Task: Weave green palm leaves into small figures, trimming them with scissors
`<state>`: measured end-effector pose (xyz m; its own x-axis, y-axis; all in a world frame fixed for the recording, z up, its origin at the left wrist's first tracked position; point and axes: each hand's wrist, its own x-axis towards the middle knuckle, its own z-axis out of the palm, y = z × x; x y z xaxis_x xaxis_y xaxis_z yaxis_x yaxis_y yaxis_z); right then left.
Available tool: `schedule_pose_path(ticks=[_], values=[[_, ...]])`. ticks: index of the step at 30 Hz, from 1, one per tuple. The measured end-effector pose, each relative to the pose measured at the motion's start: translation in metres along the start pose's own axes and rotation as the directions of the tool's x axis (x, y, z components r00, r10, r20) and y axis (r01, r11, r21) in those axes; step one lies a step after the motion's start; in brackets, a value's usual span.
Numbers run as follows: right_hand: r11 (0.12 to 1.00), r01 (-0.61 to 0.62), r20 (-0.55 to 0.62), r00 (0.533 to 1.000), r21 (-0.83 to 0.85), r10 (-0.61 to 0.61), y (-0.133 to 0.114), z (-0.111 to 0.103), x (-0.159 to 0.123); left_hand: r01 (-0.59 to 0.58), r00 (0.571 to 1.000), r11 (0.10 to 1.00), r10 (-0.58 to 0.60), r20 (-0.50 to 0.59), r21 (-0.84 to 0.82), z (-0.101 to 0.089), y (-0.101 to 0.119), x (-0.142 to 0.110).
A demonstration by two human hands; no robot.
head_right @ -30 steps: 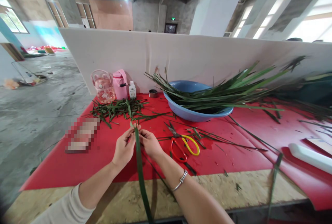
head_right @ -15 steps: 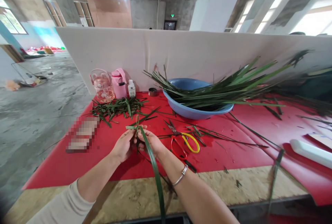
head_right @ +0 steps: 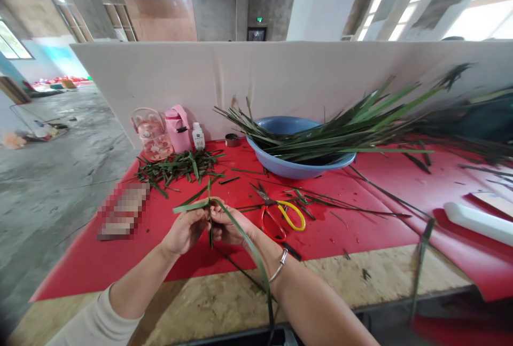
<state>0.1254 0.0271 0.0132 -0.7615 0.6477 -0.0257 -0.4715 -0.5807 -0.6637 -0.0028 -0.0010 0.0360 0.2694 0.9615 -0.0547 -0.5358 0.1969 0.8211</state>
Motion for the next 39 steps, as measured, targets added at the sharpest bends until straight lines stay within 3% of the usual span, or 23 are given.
schedule_pose_path(ticks=[4, 6, 9, 13, 17, 19, 21, 25, 29, 33, 39], values=[[1.000, -0.008, 0.009, 1.000, -0.030, 0.008, 0.001, 0.002, 0.000, 0.057, 0.997, 0.998, -0.058, -0.044, -0.017, 0.003, -0.002, 0.001], [0.999, -0.026, 0.010, 1.000, -0.039, 0.026, 0.002, 0.000, 0.000, 0.035, 0.999, 0.999, -0.034, -0.041, 0.018, 0.003, -0.004, 0.002], [0.998, -0.034, -0.001, 0.999, -0.048, 0.034, 0.007, -0.004, 0.002, -0.030, 0.999, 0.994, 0.031, -0.014, 0.102, 0.002, -0.007, 0.003], [0.991, 0.008, -0.072, 0.997, -0.132, -0.017, 0.008, -0.005, 0.004, -0.121, 0.986, 0.939, 0.152, -0.070, 0.322, 0.002, -0.005, 0.003], [0.913, 0.009, -0.144, 0.987, -0.407, -0.074, -0.014, -0.011, 0.001, -0.247, 0.942, 0.812, 0.329, -0.065, 0.529, 0.007, 0.005, -0.004], [0.885, -0.012, -0.200, 0.975, -0.466, -0.092, -0.031, -0.015, -0.003, -0.271, 0.929, 0.775, 0.365, -0.055, 0.572, 0.010, 0.008, -0.008], [0.895, -0.037, -0.216, 0.974, -0.445, -0.068, -0.044, -0.016, -0.009, -0.208, 0.949, 0.793, 0.305, -0.078, 0.572, 0.012, 0.008, -0.009], [0.883, -0.103, -0.124, 0.991, -0.458, 0.051, -0.052, -0.013, -0.016, -0.059, 0.975, 0.839, 0.166, -0.151, 0.541, 0.015, -0.005, -0.004], [0.818, -0.152, -0.100, 0.988, -0.555, 0.116, -0.050, -0.015, -0.018, 0.052, 0.971, 0.938, 0.032, -0.236, 0.343, 0.016, -0.020, 0.000], [0.724, -0.114, -0.117, 0.992, -0.681, 0.046, -0.052, -0.020, -0.014, 0.103, 0.961, 0.975, -0.046, -0.273, 0.195, 0.015, -0.027, 0.001], [0.690, -0.087, -0.131, 0.991, -0.718, -0.011, -0.050, -0.020, -0.009, 0.097, 0.968, 0.980, -0.052, -0.245, 0.175, 0.011, -0.032, 0.001]])
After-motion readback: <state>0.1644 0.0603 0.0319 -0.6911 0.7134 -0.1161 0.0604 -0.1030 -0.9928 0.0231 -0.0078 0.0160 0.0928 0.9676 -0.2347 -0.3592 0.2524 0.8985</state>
